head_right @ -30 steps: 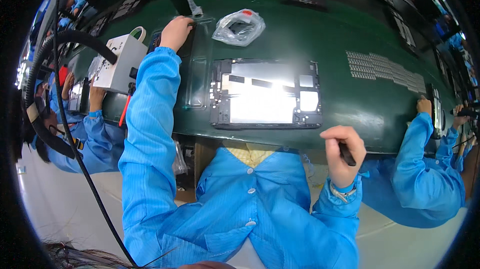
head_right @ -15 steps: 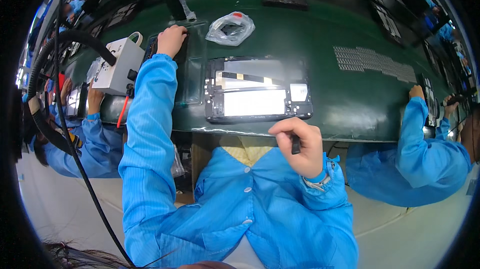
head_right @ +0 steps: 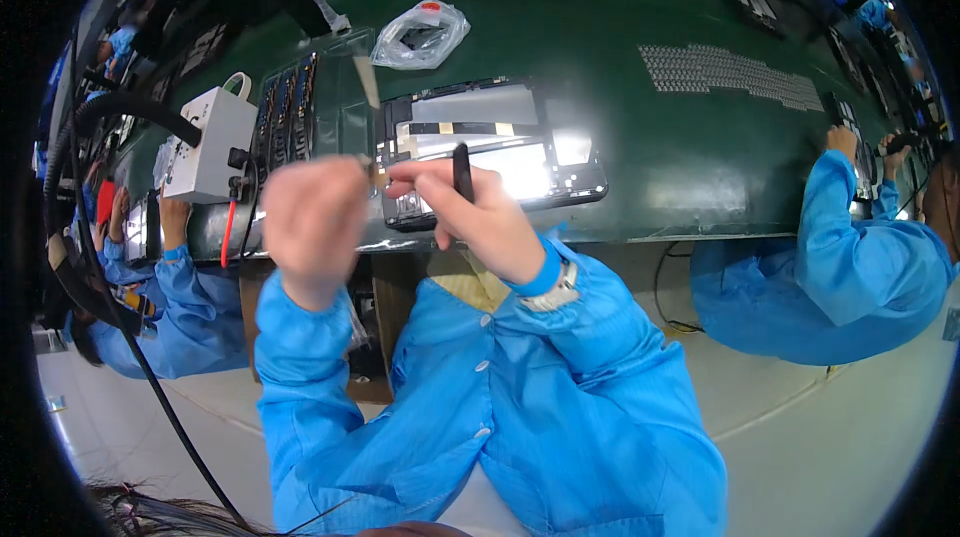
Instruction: Assembling the internal components, ribbon cables, and screen of a tablet computer on an electronics production line.
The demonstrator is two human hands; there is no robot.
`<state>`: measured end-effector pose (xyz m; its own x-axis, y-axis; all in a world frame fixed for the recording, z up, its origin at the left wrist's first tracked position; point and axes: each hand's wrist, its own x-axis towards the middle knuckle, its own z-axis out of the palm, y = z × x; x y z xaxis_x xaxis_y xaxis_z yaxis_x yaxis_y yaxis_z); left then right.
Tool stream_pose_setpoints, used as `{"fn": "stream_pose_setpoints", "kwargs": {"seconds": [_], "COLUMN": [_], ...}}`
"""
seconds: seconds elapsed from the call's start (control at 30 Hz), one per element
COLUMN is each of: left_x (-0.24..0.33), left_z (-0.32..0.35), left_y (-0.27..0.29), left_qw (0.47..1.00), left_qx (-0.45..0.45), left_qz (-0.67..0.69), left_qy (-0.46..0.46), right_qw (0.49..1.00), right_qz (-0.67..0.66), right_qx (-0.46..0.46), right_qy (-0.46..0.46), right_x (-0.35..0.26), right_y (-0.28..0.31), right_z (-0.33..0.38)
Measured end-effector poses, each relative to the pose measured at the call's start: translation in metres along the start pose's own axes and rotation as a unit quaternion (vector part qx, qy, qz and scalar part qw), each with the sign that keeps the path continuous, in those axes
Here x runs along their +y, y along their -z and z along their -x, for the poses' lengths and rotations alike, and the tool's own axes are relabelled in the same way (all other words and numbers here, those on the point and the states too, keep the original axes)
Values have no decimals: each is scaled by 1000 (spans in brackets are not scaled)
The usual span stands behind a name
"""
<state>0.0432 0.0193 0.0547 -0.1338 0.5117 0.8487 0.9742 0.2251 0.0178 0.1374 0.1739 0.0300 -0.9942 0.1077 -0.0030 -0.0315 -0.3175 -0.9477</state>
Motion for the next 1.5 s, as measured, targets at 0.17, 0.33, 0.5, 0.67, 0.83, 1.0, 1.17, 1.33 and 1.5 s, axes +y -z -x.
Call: {"fn": "stream_pose_setpoints", "kwargs": {"seconds": [0.17,0.33,0.5,0.67,0.83,1.0,1.17,1.33,1.5], "left_x": [38,41,36,36,35,35,34,27,24], "left_z": [25,29,12,12,14,11,14,34,118], "left_y": [-8,-14,-19,-25,-24,-20,-14,13,76], "left_qw": [999,998,989,981,981,992,995,983,850], "left_qx": [-31,-58,-79,-101,-97,-83,-89,-40,34], "left_qz": [-28,36,102,125,125,75,17,-40,-196], "left_qy": [-34,12,70,109,116,64,42,174,488], "right_qw": [998,997,993,991,967,929,916,944,961], "right_qz": [-35,-9,104,128,233,343,370,306,262], "right_qx": [36,64,35,22,57,51,45,-10,-39], "right_qy": [-34,-47,-33,-19,87,132,149,119,78], "right_x": [10,11,-7,-2,4,-1,2,15,26], "right_y": [1,10,9,12,8,6,1,-1,9], "right_z": [-5,6,17,21,29,30,30,29,31]}}
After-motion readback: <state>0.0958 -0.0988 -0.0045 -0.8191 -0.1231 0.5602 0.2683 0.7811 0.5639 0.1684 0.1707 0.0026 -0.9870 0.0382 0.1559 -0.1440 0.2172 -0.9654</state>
